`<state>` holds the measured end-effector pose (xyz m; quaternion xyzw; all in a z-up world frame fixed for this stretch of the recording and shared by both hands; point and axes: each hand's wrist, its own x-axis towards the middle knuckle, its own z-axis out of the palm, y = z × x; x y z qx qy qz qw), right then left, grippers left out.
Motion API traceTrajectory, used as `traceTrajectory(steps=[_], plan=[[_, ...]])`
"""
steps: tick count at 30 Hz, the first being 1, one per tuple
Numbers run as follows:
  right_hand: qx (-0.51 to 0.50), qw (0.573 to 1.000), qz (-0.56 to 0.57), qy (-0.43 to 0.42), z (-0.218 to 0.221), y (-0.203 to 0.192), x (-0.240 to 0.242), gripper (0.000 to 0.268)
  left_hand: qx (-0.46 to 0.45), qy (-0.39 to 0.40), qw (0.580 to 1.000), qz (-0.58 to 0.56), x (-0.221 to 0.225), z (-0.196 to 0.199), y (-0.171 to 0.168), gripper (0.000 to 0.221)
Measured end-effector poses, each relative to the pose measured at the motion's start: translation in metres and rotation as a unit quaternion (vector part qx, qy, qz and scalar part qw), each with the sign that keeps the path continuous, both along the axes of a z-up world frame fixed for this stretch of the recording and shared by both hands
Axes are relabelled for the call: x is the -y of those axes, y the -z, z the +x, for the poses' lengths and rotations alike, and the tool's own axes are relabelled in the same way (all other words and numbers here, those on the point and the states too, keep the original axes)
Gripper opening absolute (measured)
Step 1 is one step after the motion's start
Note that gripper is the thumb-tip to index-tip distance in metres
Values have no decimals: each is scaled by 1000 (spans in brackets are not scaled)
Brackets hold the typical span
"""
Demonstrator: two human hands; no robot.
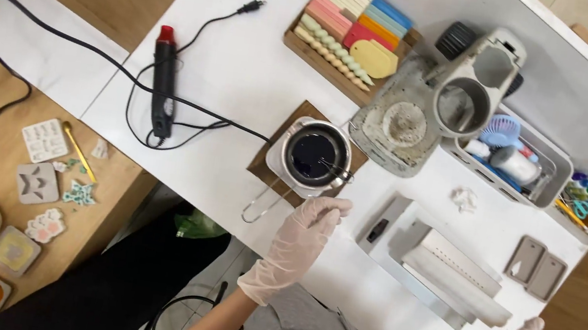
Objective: Inspecting and cleaning a long white silicone candle mold using hands and a heat gun.
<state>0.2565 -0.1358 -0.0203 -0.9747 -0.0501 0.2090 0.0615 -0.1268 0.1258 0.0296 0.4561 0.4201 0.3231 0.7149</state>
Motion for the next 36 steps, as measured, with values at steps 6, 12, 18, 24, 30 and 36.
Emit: traceTrajectory(steps=[6, 12, 18, 24, 30, 36], plan=[[125, 988, -60, -67, 18, 18, 30, 76, -2, -118, 992, -54, -68, -69, -2, 23], [150, 985, -52, -67, -16, -9, 27, 70, -13, -260, 963, -74, -90, -88, 3, 20], [165, 986, 14, -23, -31, -18, 21, 66, 35, -224, 973, -32, -72, -46, -34, 33], [118, 981, 156, 5, -50, -52, -31, 55, 124, -83, 972, 181, -34, -27, -77, 41], [88, 947, 308, 2, -34, -31, -13, 52, 312, 60, 918, 237, -13, 14, -228, 43], [40, 934, 353, 30, -10, -15, 11, 50, 200, -29, 941, 271, 61, 67, -257, 39]])
